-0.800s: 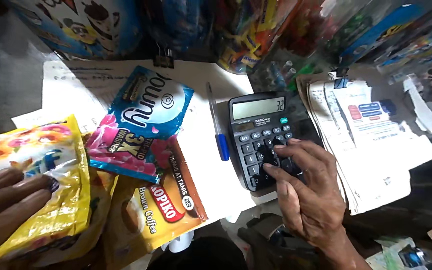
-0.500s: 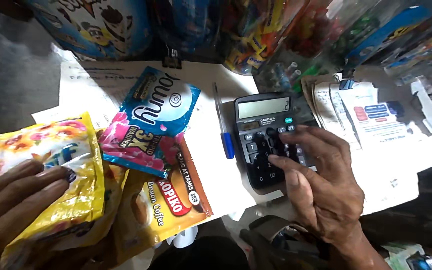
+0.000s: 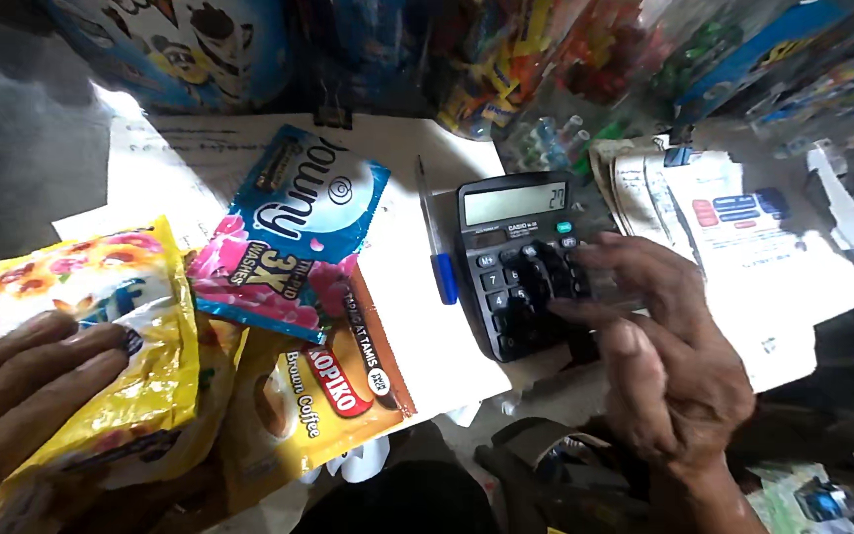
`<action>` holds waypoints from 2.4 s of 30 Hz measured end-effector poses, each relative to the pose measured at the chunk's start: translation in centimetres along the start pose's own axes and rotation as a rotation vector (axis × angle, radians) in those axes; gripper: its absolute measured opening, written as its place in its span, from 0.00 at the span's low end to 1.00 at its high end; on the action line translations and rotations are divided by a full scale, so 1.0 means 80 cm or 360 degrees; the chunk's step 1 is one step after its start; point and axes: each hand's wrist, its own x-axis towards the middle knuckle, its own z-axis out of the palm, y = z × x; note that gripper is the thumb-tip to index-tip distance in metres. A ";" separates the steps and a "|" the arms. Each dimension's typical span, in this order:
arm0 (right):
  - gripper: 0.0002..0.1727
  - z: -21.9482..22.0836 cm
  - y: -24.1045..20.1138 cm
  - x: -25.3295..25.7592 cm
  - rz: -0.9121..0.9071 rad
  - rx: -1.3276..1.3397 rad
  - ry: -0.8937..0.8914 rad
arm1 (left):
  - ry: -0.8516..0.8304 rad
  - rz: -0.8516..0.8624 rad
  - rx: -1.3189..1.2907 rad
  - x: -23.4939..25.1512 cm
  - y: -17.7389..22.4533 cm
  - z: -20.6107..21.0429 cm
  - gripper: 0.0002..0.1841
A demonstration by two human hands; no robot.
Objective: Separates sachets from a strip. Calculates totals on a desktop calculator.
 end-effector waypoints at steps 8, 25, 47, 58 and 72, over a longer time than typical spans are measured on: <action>0.24 0.003 0.002 -0.085 0.0107 -0.0192 0.0108 | -0.0068 -0.0198 -0.0070 -0.002 0.017 -0.006 0.40; 0.23 0.005 0.017 -0.053 0.0084 -0.0393 0.0158 | -0.0023 0.0013 0.0077 0.020 0.023 -0.013 0.42; 0.26 0.059 -0.042 -0.060 -0.0177 -0.0106 0.0116 | 0.0227 -0.0032 0.0358 0.033 0.060 -0.003 0.36; 0.23 0.067 -0.083 -0.037 -0.0307 -0.0011 0.0016 | 0.0189 -0.0036 0.0355 0.029 0.055 -0.001 0.37; 0.26 0.006 -0.028 -0.072 -0.0028 -0.0236 0.0103 | -0.0082 -0.0210 0.0119 0.022 0.036 -0.012 0.36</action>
